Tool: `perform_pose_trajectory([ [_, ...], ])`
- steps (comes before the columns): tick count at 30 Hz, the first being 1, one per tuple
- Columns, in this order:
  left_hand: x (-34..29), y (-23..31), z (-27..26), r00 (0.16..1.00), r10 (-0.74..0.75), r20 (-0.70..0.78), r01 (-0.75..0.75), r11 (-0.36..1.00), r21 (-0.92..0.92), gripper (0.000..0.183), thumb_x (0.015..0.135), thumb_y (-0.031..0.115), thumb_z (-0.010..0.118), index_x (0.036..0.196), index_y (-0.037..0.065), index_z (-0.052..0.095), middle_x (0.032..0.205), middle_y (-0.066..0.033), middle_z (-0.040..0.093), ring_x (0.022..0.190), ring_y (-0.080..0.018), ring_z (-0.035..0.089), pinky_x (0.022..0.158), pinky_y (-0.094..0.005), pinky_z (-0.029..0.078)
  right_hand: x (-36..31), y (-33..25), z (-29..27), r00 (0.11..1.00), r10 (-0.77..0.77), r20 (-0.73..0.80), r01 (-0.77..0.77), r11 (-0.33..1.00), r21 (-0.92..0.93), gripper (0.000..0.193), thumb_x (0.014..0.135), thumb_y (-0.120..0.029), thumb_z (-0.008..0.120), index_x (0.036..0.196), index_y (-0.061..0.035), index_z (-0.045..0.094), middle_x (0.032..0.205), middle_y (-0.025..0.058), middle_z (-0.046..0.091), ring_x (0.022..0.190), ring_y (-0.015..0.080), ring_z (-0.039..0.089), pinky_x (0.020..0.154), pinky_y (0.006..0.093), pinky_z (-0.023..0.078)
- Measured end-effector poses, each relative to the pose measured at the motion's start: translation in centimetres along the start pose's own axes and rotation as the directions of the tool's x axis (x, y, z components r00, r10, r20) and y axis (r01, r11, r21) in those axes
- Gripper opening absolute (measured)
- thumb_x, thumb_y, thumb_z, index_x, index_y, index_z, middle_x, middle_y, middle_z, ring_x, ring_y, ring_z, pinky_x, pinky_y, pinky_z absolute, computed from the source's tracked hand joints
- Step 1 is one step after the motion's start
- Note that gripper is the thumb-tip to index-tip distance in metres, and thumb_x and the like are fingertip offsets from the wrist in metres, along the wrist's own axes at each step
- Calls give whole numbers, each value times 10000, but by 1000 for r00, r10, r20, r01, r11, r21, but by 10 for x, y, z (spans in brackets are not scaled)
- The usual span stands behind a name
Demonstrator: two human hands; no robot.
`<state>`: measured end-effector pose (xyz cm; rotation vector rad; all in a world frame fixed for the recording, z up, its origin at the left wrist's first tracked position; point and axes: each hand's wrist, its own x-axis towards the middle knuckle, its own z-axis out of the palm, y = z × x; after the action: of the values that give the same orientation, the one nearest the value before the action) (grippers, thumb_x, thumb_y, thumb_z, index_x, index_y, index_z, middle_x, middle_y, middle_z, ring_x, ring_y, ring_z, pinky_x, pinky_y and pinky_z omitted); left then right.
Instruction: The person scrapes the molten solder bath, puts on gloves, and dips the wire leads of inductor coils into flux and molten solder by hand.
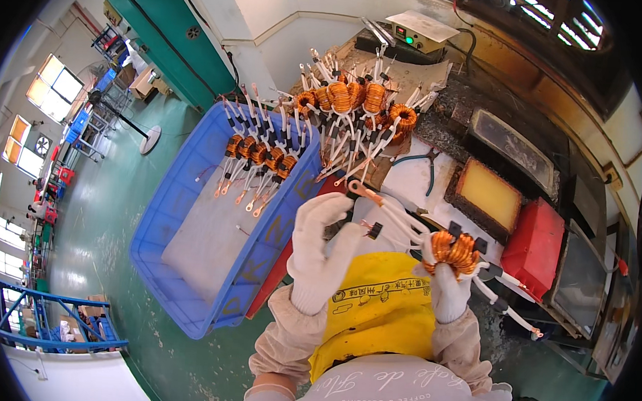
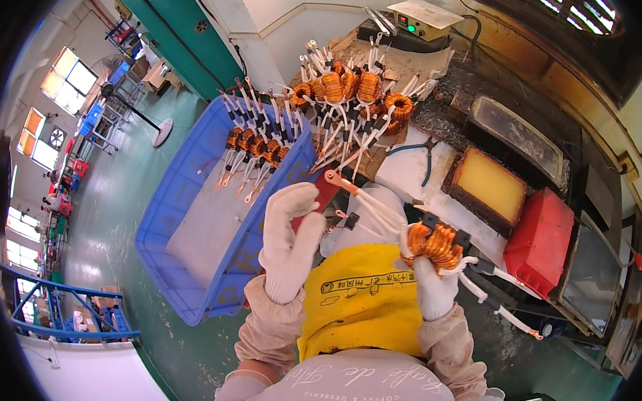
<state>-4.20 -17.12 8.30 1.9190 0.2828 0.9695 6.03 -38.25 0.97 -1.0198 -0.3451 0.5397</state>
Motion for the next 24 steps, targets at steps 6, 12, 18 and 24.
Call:
perform_pose_trajectory([
  [6,-24,-29,8,940,-306,149,334,915,-225,419,986,110,551,1388,17,475,1322,-87,552,1143,-158,554,1007,-302,426,3,1,0,990,-87,-115,93,995,44,466,908,-241,666,1279,2,525,1101,102,634,856,212,638,767,368,530],
  [12,-32,-23,21,780,-463,421,618,672,-408,297,970,128,575,1233,-2,614,1039,-16,660,913,-68,582,820,-216,462,2,-2,8,994,-84,-73,90,992,90,509,916,-322,684,1273,-2,516,1056,102,625,792,210,620,725,379,516],
  [18,-25,-15,45,896,-236,378,286,955,-83,296,954,66,536,1233,-1,612,974,-25,646,860,-68,569,776,-225,466,5,5,1,996,-86,-13,87,979,183,463,896,-64,629,1338,-40,496,1253,83,591,1133,216,591,1032,390,452],
  [24,-23,11,50,838,-339,428,535,670,-515,225,999,76,511,1187,-25,583,1104,-77,673,945,-112,640,797,-274,529,4,11,-3,995,-85,-47,94,962,256,523,883,-72,670,1369,-57,479,1304,80,577,1205,250,569,1055,414,442],
])
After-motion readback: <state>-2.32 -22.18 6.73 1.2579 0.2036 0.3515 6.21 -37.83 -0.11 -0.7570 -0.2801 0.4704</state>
